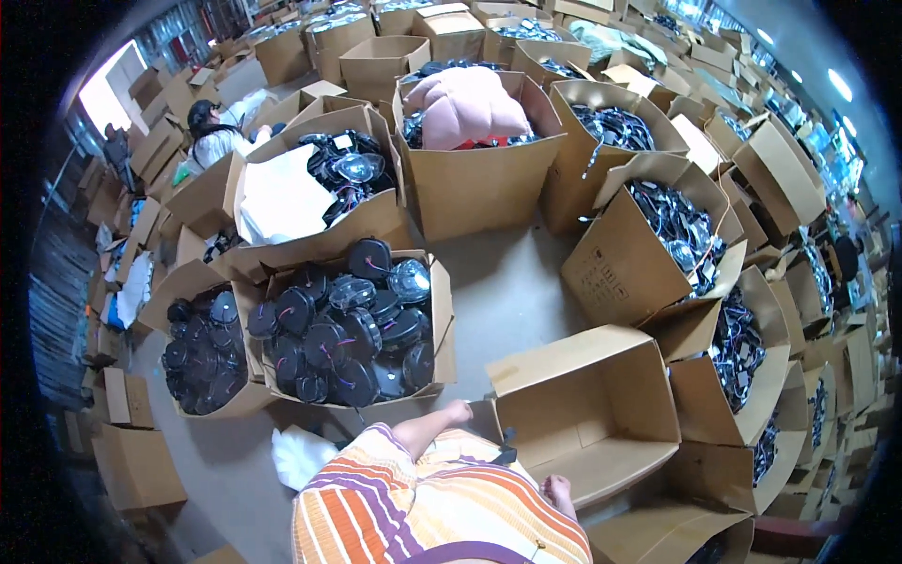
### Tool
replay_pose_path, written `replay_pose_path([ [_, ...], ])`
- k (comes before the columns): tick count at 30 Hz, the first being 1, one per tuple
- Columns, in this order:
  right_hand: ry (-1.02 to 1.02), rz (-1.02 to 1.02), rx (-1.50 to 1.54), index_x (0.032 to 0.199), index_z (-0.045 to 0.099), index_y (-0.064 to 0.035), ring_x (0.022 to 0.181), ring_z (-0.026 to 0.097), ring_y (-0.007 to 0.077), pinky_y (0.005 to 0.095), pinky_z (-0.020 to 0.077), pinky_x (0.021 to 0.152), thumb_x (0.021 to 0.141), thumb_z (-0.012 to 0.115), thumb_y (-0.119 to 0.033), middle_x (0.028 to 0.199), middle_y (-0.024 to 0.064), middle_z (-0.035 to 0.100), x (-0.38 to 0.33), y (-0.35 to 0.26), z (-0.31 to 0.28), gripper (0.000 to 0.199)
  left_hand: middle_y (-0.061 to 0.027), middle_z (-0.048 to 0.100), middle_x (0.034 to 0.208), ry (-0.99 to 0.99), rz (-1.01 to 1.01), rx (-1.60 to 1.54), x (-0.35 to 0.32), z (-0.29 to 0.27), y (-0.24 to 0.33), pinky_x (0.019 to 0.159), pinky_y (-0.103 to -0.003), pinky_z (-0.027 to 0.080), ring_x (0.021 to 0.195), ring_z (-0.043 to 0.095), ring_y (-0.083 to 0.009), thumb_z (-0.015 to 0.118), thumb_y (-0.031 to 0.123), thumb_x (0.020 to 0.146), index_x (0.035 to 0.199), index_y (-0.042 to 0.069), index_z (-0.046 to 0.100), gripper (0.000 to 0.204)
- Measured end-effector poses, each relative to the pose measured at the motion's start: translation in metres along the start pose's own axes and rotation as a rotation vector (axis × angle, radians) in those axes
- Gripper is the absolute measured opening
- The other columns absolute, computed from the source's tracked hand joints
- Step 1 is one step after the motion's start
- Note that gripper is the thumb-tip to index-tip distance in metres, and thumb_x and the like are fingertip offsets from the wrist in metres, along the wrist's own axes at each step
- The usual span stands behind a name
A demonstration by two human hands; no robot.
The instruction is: The person tests headlights by connecting their wiring to an electric testing device by hand and placing them into cardboard boxes. The person then moves an empty box, straps a pouch around their waist, and stands up.
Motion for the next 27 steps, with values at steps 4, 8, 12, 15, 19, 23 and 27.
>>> replay_pose_path([
  [4, 0.007, -0.005, -0.051, 0.068, 0.047, -0.0011, 0.042, 0.048, 0.0132, 0.0199, 0.0338, 0.032, 0.073, 0.040, -0.016, 0.055, 0.0089, 0.051, -0.004, -0.018, 0.012, 0.018, -0.0120, 0.055, 0.075, 0.011, -0.024, 0.048, 0.003, -0.015, -0.010, 0.063, -0.033, 0.041, 0.068, 0.053, -0.0240, 0.050, 0.022, 0.059, 0.070, 0.008, 0.058, 0.020],
  [8, -0.042, -0.011, -0.056, 0.069, 0.047, -0.0007, 0.041, 0.047, 0.0133, 0.0205, 0.0328, 0.032, 0.071, 0.040, -0.013, 0.055, 0.0095, 0.051, 0.005, -0.021, 0.021, 0.015, -0.0160, 0.053, 0.076, 0.082, 0.012, 0.112, 0.013, -0.028, -0.036, 0.063, -0.034, 0.040, 0.068, 0.052, -0.0281, 0.046, 0.024, 0.061, 0.071, 0.007, 0.057, 0.023],
  [12, -0.015, 0.015, -0.075, 0.070, 0.048, -0.0003, 0.040, 0.046, 0.0131, 0.0205, 0.0315, 0.031, 0.071, 0.040, -0.014, 0.056, 0.0094, 0.051, 0.005, -0.032, 0.029, 0.016, -0.0147, 0.053, 0.079, 0.059, -0.018, 0.132, 0.015, -0.038, -0.054, 0.064, -0.034, 0.040, 0.072, 0.051, -0.0271, 0.045, 0.024, 0.062, 0.071, 0.007, 0.057, 0.023],
  [15, -0.016, 0.031, -0.139, 0.071, 0.048, -0.0002, 0.041, 0.047, 0.0132, 0.0205, 0.0320, 0.032, 0.071, 0.040, -0.014, 0.056, 0.0091, 0.052, 0.010, -0.032, 0.033, 0.016, -0.0149, 0.052, 0.083, 0.037, -0.077, 0.073, 0.026, -0.039, -0.072, 0.066, -0.033, 0.040, 0.076, 0.051, -0.0275, 0.044, 0.023, 0.061, 0.074, 0.006, 0.056, 0.025],
  [19, 0.000, 0.026, -0.210, 0.073, 0.048, -0.0012, 0.043, 0.047, 0.0132, 0.0207, 0.0334, 0.035, 0.072, 0.039, -0.015, 0.057, 0.0088, 0.052, 0.007, -0.038, 0.040, 0.016, -0.0172, 0.049, 0.088, -0.039, -0.050, 0.167, 0.026, -0.044, -0.079, 0.072, -0.033, 0.038, 0.081, 0.049, -0.0287, 0.044, 0.021, 0.060, 0.082, 0.003, 0.054, 0.030],
  [23, 0.010, 0.048, -0.248, 0.075, 0.049, 0.0000, 0.049, 0.046, 0.0122, 0.0215, 0.0350, 0.040, 0.071, 0.041, -0.018, 0.061, 0.0088, 0.052, -0.007, -0.046, 0.048, 0.020, -0.0166, 0.048, 0.092, -0.025, -0.089, 0.137, 0.031, -0.041, -0.084, 0.074, -0.034, 0.037, 0.085, 0.047, -0.0285, 0.043, 0.022, 0.061, 0.086, 0.004, 0.052, 0.032],
  [27, 0.031, 0.056, -0.258, 0.077, 0.050, 0.0001, 0.047, 0.046, 0.0125, 0.0216, 0.0358, 0.041, 0.071, 0.040, -0.018, 0.062, 0.0084, 0.052, -0.002, -0.034, 0.047, 0.021, -0.0162, 0.049, 0.090, -0.024, -0.077, 0.127, 0.036, -0.039, -0.086, 0.072, -0.034, 0.038, 0.082, 0.048, -0.0286, 0.045, 0.024, 0.061, 0.084, 0.005, 0.053, 0.031],
])
Point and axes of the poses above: each hand's wrist, its own x-axis towards the middle knuckle, its own z-axis out of the palm, y = z × x, the point moved 1 cm from there along x, towards the middle knuckle
